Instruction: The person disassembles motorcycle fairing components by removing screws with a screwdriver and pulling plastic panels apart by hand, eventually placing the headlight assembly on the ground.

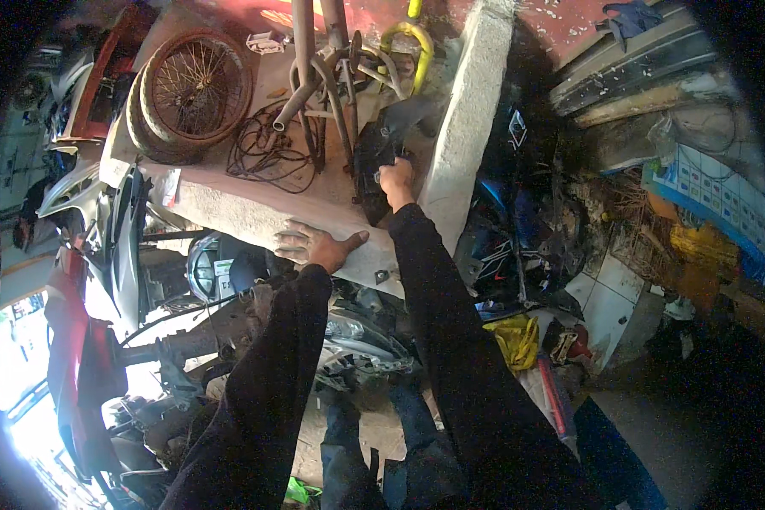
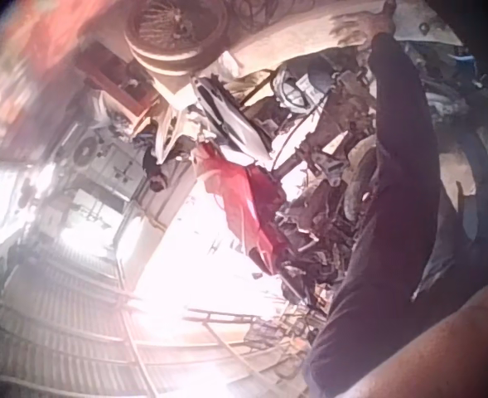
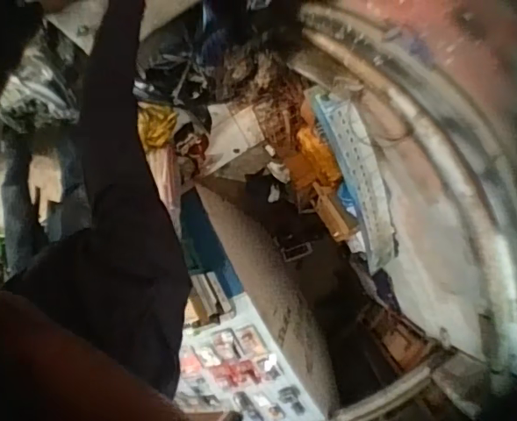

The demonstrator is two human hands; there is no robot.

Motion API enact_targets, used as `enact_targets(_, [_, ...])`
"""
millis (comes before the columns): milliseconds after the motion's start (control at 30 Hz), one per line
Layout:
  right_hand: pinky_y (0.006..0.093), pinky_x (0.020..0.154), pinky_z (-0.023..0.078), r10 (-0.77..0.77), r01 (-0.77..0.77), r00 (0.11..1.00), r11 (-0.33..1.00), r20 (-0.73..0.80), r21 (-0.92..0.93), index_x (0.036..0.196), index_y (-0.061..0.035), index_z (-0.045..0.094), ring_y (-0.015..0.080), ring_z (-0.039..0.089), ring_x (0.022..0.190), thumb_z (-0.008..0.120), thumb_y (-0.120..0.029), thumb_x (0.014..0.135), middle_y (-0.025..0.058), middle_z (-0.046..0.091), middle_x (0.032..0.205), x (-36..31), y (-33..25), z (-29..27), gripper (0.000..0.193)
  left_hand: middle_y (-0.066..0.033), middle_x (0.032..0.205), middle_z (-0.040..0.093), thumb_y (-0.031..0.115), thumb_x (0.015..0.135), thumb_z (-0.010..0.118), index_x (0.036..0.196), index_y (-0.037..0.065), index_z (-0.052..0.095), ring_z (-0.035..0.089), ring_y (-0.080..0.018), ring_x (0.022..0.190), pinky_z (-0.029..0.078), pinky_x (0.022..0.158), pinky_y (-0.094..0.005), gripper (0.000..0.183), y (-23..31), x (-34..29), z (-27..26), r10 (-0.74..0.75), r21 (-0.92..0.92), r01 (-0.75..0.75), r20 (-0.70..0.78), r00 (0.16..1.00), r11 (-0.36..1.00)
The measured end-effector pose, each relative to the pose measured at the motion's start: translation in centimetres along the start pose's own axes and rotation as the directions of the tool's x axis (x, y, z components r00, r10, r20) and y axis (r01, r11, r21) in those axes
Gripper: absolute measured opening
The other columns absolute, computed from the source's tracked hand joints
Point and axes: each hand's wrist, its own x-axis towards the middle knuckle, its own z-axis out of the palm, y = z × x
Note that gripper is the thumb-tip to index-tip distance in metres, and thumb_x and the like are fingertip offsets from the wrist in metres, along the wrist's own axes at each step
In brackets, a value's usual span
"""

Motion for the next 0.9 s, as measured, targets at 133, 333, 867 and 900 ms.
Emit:
enact_targets(133, [0.0343,0.065,0.045,0.099,-0.086,0.985,0.992,0.144,-0.091,0.097,0.0033,0.062,0.0205,0.060,0.073,0.064,-0.005,0.076,0.0107,0.064,0.086,-5.1,-3.2,4.4,0.023,-0.0461,0.134,-0.016,0.076,0.050,0.070,0.132,-0.015,-0.020,-0.018,-0.0627,0.124,-0.001,0.097,-0.0717,0.152,-4.7,1.7,-1.5,-0.045,0.129,0.055,-0.077,0.996,0.990])
enact_targets(333, [0.0402,0.084,0.045,0.271,-0.254,0.961,0.946,0.061,-0.203,0.106,0.0107,0.057,0.0363,0.056,0.106,0.053,-0.009,0.086,0.0240,0.059,0.114,-8.3,-7.1,2.2,0.028,-0.0469,0.134,-0.013,0.077,0.051,0.068,0.131,-0.015,-0.021,-0.017,-0.0635,0.123,-0.008,0.096,-0.0707,0.151,-4.9,1.5,-1.4,-0.038,0.087,0.047,-0.098,0.994,0.995])
enact_targets(867, [0.0505,0.081,0.051,-0.040,-0.143,0.931,0.875,0.363,0.463,0.108,0.0000,0.053,0.0296,0.061,0.091,0.057,-0.002,0.082,0.0130,0.060,0.099,-21.6,-11.2,-12.5,0.027,-0.0316,0.110,0.040,0.066,0.065,0.067,0.114,-0.018,0.037,0.041,-0.0397,0.098,0.036,0.081,-0.0492,0.101,-5.2,5.2,1.4,0.275,0.003,-0.276,-0.096,0.957,0.961])
enact_targets(900, [0.0500,0.081,0.051,-0.042,-0.162,0.920,0.864,0.389,0.477,0.109,0.0001,0.053,0.0293,0.060,0.092,0.057,-0.001,0.081,0.0127,0.060,0.099,-22.5,-11.6,-12.6,0.028,-0.0208,0.082,0.065,0.058,0.071,0.070,0.095,-0.016,0.058,0.063,-0.0227,0.068,0.050,0.064,-0.0340,0.079,-6.5,7.5,1.1,0.497,-0.268,-0.460,0.084,0.864,0.846])
